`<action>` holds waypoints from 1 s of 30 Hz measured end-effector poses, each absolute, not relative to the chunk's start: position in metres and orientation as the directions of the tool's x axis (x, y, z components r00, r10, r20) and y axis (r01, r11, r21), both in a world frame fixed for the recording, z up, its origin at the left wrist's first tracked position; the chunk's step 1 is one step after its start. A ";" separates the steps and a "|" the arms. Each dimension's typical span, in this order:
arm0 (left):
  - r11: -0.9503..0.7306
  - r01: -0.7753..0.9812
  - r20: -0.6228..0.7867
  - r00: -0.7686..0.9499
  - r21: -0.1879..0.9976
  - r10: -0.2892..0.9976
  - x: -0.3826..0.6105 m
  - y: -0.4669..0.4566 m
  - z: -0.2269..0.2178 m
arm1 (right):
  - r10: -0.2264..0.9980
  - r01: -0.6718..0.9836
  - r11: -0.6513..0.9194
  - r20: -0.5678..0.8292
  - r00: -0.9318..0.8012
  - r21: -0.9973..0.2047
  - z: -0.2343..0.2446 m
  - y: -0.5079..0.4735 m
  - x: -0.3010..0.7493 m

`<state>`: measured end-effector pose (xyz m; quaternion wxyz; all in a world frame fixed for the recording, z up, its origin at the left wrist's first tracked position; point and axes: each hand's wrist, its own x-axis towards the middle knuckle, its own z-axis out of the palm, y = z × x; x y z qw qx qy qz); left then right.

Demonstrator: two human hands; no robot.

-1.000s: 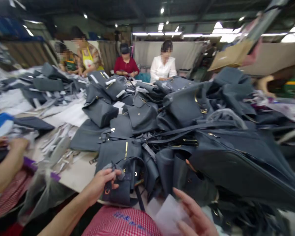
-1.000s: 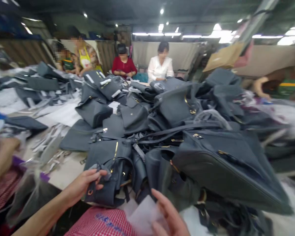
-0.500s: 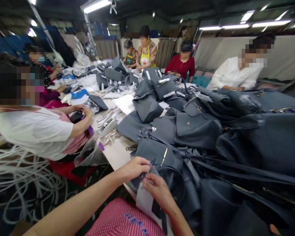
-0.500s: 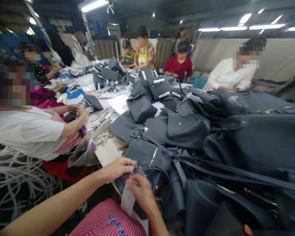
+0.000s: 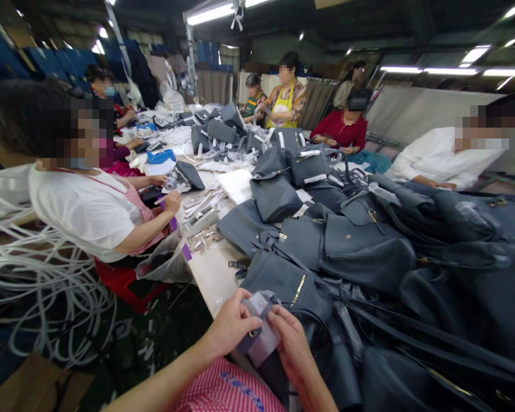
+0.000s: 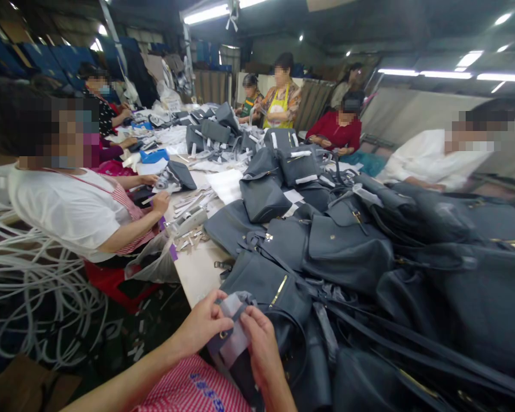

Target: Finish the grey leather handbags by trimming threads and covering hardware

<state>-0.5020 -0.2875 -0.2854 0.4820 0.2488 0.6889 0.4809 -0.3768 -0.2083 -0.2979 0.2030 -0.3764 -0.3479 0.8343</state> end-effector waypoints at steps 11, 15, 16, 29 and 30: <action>0.362 0.324 -0.226 -0.388 0.874 0.894 -0.524 -0.289 -0.274 | 0.619 -0.054 -0.676 -0.526 -0.583 -0.735 -0.296 -0.202 -0.384; 0.426 -0.023 -0.421 -0.212 0.904 0.882 -0.524 -0.291 -0.283 | 0.645 -0.052 -0.656 -0.523 -0.557 -0.753 -0.297 -0.201 -0.384; 0.432 -0.099 -0.443 -0.189 0.897 0.876 -0.524 -0.292 -0.287 | 0.648 -0.047 -0.651 -0.523 -0.554 -0.757 -0.297 -0.200 -0.384; 0.285 -0.051 -0.284 -0.346 0.957 0.894 -0.513 -0.307 -0.300 | 0.691 0.073 -0.566 -0.521 -0.501 -0.821 -0.303 -0.200 -0.384; 0.285 0.046 -0.250 -0.362 0.957 0.898 -0.511 -0.307 -0.298 | 0.697 0.097 -0.551 -0.520 -0.494 -0.829 -0.302 -0.200 -0.384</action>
